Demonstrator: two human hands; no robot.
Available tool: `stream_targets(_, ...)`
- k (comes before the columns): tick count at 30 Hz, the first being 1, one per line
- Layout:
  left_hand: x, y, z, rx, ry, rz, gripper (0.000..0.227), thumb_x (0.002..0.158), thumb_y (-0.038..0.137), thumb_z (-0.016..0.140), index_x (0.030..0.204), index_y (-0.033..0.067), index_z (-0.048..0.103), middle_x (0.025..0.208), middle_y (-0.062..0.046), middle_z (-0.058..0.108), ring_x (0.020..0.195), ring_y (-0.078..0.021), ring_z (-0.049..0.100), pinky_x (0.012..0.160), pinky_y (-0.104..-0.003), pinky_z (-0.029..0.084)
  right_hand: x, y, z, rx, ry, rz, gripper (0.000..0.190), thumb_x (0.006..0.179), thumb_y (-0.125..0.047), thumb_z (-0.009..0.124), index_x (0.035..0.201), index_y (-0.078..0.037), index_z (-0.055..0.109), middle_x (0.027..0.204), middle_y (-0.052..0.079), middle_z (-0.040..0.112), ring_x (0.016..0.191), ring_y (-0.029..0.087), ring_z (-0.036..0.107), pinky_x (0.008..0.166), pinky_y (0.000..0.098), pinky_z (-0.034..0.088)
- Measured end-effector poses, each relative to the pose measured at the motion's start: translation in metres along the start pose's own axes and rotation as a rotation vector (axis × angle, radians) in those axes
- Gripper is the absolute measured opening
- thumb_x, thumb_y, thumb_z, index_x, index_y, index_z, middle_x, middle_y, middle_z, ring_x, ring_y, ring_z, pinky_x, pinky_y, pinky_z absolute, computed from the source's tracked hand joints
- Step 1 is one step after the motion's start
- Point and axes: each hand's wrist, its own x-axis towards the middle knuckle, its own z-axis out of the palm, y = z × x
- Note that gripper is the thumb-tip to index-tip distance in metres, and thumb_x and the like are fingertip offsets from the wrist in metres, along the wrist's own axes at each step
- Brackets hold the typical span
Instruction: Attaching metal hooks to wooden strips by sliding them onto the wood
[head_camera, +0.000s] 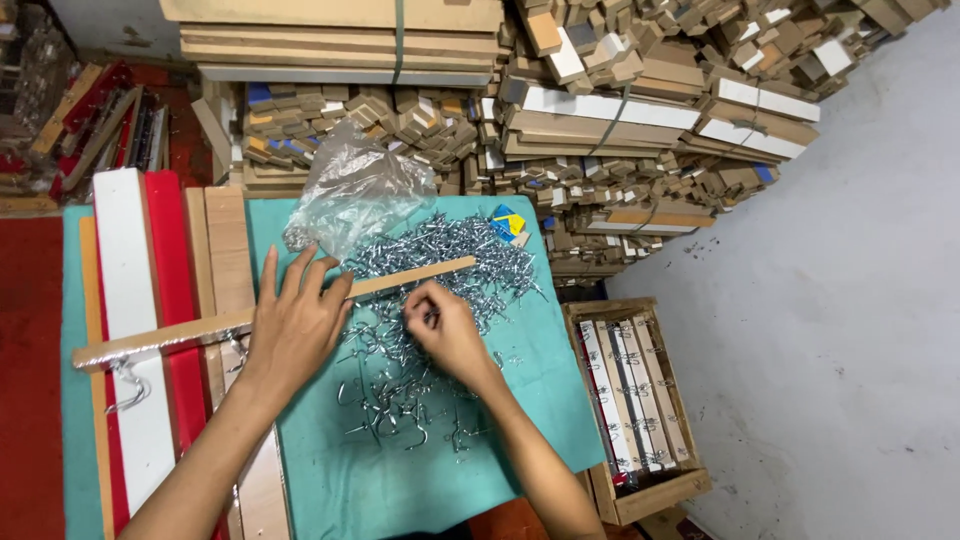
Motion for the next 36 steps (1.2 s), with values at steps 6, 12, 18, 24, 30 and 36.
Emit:
stream_targets(6, 0.006, 0.007, 0.006, 0.013, -0.024, 0.039, 0.025, 0.087, 0.033, 0.069, 0.108, 0.0202, 0.069, 0.125, -0.005, 0.062, 0.136, -0.0298, 0.054, 0.121, -0.062, 0.03, 0.027, 0.024, -0.038, -0.186, 0.235, -0.077, 0.015, 0.087, 0.001, 0.068, 0.095, -0.011, 0.071, 0.083, 0.013, 0.07, 0.075, 0.034, 0.068, 0.067, 0.0407, 0.055)
stream_targets(12, 0.019, 0.022, 0.018, -0.029, -0.147, 0.051, 0.034, 0.089, 0.038, 0.065, 0.12, 0.0253, 0.068, 0.127, -0.003, 0.06, 0.137, -0.0296, 0.052, 0.12, -0.063, 0.028, 0.036, 0.071, -0.024, -0.314, 0.323, -0.25, 0.013, 0.087, 0.003, 0.069, 0.094, -0.008, 0.072, 0.087, 0.013, 0.07, 0.086, 0.035, 0.07, 0.075, 0.0406, 0.058)
stream_targets(18, 0.021, 0.031, 0.002, -0.088, -0.295, 0.019, 0.043, 0.095, 0.034, 0.056, 0.138, 0.032, 0.061, 0.138, -0.005, 0.06, 0.142, -0.0329, 0.048, 0.12, -0.068, 0.024, 0.017, 0.057, -0.005, -0.512, 0.376, -0.441, 0.011, 0.088, -0.001, 0.07, 0.093, -0.011, 0.069, 0.088, 0.006, 0.065, 0.086, 0.028, 0.068, 0.07, 0.0343, 0.058)
stream_targets(24, 0.017, 0.03, 0.007, -0.092, -0.234, 0.042, 0.045, 0.093, 0.033, 0.059, 0.138, 0.0304, 0.061, 0.134, -0.007, 0.063, 0.14, -0.0343, 0.05, 0.121, -0.068, 0.021, 0.02, 0.056, 0.002, -0.063, 0.443, -0.111, 0.009, 0.089, -0.002, 0.074, 0.093, -0.01, 0.075, 0.078, 0.007, 0.068, 0.07, 0.021, 0.065, 0.063, 0.0318, 0.053)
stream_targets(30, 0.008, 0.028, 0.025, -0.048, -0.122, 0.062, 0.051, 0.089, 0.034, 0.063, 0.14, 0.0306, 0.06, 0.13, -0.006, 0.066, 0.137, -0.0324, 0.053, 0.122, -0.066, 0.024, 0.027, 0.041, -0.005, 0.149, 0.443, 0.07, 0.009, 0.085, -0.005, 0.079, 0.09, -0.013, 0.08, 0.077, 0.008, 0.071, 0.073, 0.013, 0.064, 0.064, 0.0228, 0.052)
stream_targets(36, 0.01, 0.029, 0.023, -0.054, -0.117, 0.055, 0.051, 0.087, 0.031, 0.065, 0.137, 0.0304, 0.062, 0.127, -0.005, 0.068, 0.134, -0.0315, 0.056, 0.121, -0.065, 0.026, 0.029, 0.041, -0.013, 0.028, 0.386, -0.145, 0.012, 0.085, -0.002, 0.078, 0.091, -0.012, 0.079, 0.075, 0.007, 0.069, 0.067, 0.018, 0.063, 0.064, 0.032, 0.052)
